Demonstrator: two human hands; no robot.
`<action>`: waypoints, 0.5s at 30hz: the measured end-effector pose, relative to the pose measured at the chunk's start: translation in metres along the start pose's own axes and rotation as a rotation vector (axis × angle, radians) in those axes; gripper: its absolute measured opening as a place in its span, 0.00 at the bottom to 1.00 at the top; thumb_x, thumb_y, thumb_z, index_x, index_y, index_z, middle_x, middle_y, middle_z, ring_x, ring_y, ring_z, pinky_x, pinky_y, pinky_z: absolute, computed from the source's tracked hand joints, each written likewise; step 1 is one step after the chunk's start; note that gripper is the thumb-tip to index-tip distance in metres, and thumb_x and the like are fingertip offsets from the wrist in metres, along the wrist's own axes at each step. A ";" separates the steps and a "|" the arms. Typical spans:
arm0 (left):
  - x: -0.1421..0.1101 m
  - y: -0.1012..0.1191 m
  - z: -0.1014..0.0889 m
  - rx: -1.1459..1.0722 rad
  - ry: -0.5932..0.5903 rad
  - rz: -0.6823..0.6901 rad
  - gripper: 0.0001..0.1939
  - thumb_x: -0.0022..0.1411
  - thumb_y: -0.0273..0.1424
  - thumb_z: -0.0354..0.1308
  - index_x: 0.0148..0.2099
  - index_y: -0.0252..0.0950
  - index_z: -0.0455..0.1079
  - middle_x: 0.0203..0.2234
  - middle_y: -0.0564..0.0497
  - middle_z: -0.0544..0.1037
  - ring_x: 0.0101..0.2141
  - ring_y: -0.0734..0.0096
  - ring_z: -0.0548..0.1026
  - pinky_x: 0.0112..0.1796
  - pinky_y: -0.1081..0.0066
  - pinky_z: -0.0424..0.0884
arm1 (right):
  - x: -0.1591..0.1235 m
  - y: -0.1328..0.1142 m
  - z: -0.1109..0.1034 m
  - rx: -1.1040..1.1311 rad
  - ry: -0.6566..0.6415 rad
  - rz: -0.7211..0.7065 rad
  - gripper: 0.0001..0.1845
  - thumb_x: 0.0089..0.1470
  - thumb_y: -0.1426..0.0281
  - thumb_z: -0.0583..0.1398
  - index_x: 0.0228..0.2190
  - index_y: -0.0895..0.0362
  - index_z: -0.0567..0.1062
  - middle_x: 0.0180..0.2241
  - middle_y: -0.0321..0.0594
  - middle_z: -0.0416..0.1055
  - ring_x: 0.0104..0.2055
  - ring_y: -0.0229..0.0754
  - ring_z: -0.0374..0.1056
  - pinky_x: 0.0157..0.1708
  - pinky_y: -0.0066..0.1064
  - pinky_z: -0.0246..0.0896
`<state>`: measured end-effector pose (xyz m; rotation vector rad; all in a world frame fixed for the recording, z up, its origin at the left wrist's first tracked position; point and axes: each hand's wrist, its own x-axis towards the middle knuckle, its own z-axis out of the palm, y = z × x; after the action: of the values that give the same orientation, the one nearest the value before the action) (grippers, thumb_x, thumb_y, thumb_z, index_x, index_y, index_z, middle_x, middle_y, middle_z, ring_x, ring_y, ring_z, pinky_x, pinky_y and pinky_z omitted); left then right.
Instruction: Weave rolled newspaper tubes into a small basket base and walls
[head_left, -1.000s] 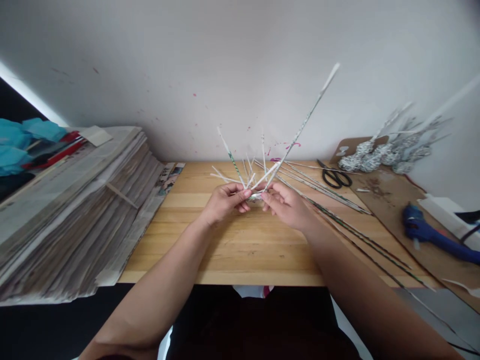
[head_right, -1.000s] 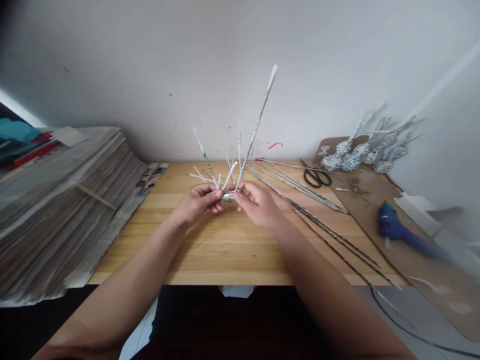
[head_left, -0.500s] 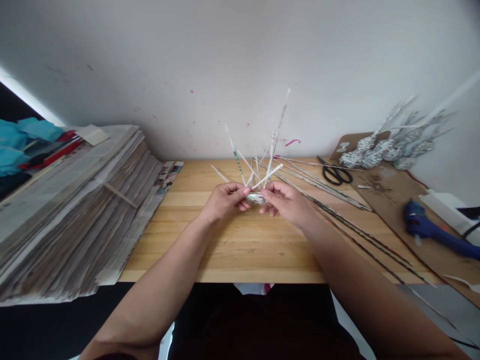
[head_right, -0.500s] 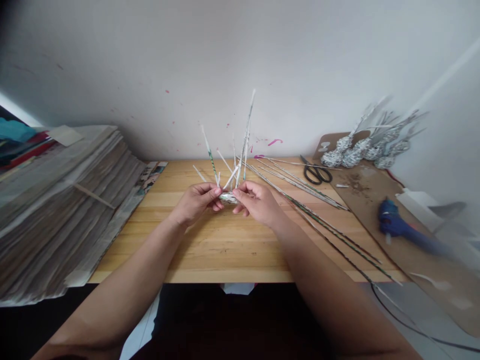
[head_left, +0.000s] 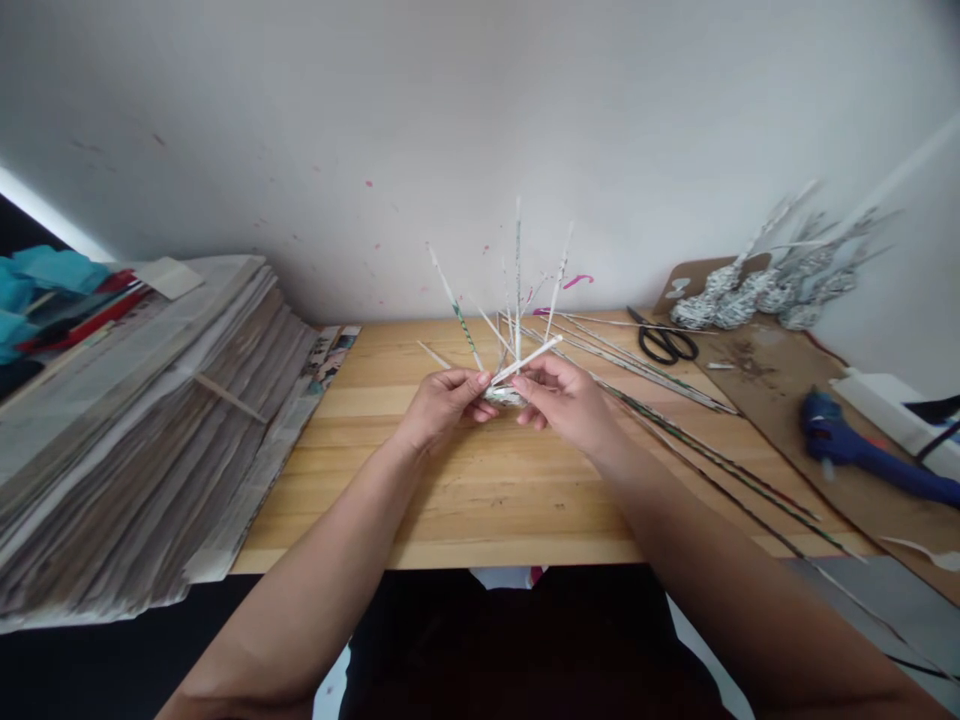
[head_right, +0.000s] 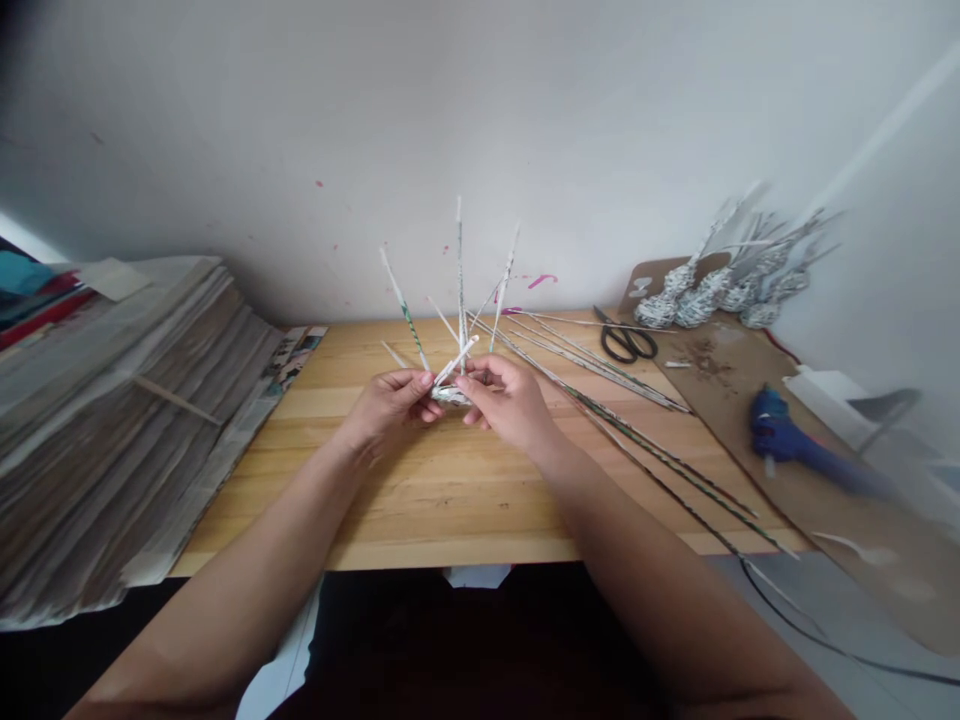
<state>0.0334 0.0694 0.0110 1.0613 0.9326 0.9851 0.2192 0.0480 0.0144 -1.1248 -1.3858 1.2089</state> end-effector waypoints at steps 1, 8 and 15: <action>0.000 0.000 0.000 -0.007 0.006 -0.006 0.27 0.40 0.49 0.75 0.32 0.30 0.76 0.19 0.48 0.78 0.19 0.75 0.74 0.23 0.76 0.69 | -0.001 0.000 0.001 -0.004 0.019 -0.001 0.20 0.52 0.57 0.65 0.45 0.53 0.74 0.34 0.36 0.77 0.20 0.33 0.71 0.14 0.22 0.61; -0.002 0.002 0.005 0.049 0.077 -0.028 0.25 0.41 0.46 0.75 0.29 0.31 0.73 0.18 0.50 0.76 0.18 0.77 0.72 0.22 0.76 0.67 | -0.007 -0.007 0.007 -0.029 0.021 -0.035 0.43 0.55 0.61 0.64 0.67 0.45 0.54 0.33 0.33 0.76 0.21 0.34 0.71 0.14 0.22 0.62; -0.004 0.000 0.009 0.096 0.150 0.033 0.24 0.45 0.48 0.73 0.25 0.33 0.68 0.15 0.53 0.74 0.16 0.78 0.69 0.20 0.77 0.65 | -0.009 -0.007 0.011 -0.008 0.056 -0.085 0.50 0.57 0.61 0.62 0.70 0.44 0.39 0.29 0.32 0.75 0.21 0.37 0.72 0.17 0.25 0.67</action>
<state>0.0411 0.0637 0.0140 1.0969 1.0969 1.0676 0.2092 0.0371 0.0196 -1.0860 -1.3831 1.1042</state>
